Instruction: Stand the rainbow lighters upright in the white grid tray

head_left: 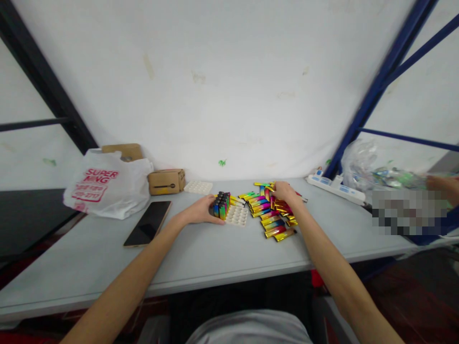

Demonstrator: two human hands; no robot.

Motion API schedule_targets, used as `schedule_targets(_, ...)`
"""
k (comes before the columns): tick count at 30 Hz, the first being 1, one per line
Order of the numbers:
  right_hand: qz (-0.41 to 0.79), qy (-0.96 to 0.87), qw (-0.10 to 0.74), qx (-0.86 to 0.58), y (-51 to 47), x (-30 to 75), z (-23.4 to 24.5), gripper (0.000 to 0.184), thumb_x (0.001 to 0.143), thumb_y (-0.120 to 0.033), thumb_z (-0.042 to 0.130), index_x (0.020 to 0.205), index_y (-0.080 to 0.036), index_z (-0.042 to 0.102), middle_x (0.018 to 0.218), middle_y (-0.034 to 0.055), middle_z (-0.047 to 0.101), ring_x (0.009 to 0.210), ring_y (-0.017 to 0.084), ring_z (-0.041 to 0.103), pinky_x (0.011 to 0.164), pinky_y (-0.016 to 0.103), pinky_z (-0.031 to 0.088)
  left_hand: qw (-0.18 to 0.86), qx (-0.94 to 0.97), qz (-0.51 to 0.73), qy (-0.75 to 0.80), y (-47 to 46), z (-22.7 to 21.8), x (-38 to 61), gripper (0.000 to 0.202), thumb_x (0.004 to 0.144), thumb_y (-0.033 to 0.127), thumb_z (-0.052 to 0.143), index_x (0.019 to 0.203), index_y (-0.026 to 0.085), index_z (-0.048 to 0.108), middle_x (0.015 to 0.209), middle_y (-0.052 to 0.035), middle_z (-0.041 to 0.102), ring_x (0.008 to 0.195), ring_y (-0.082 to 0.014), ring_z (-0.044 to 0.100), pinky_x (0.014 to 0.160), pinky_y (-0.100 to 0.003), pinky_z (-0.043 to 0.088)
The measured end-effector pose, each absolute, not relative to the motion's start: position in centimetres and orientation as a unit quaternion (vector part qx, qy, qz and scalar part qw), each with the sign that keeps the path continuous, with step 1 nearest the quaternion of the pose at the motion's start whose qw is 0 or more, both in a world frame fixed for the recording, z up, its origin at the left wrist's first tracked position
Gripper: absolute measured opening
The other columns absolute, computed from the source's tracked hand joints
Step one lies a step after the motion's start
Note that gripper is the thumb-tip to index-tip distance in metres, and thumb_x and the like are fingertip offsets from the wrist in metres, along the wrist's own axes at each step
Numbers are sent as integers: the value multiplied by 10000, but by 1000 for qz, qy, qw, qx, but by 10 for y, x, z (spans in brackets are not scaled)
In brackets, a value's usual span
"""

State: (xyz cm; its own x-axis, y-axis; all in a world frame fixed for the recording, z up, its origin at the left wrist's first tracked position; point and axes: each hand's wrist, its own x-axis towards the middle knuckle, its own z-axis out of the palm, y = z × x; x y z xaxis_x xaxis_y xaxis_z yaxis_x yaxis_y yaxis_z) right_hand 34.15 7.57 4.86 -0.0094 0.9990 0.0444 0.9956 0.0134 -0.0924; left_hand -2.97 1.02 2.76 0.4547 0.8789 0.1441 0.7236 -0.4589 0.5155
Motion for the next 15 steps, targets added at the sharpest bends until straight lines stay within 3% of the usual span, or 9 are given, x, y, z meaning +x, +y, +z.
schedule_targets(7,3,-689,91,-719,76,343,47,331,1052,-185,493,1294,-109,705,1282,259,744,1162,314,728,937,359,521,187,831,212,480,10,28,-29,897,530,777,918,1175,192,704,1175,-120,737,1067,-380,700,979,-471,581)
schedule_targets(10,21,-683,189,-705,72,339,53,322,1085,-280,497,1285,-100,674,1127,238,786,1039,299,747,906,351,508,195,828,212,480,9,29,-29,914,533,768,921,1200,184,701,1202,-129,733,1097,-388,692,1012,-483,568)
schedule_targets(15,123,-734,435,-507,62,320,66,365,1050,-482,550,1200,-189,709,855,53,766,752,195,654,765,302,498,203,828,213,478,9,28,-29,930,535,755,922,1228,174,705,1225,-120,728,1149,-405,679,1068,-497,545)
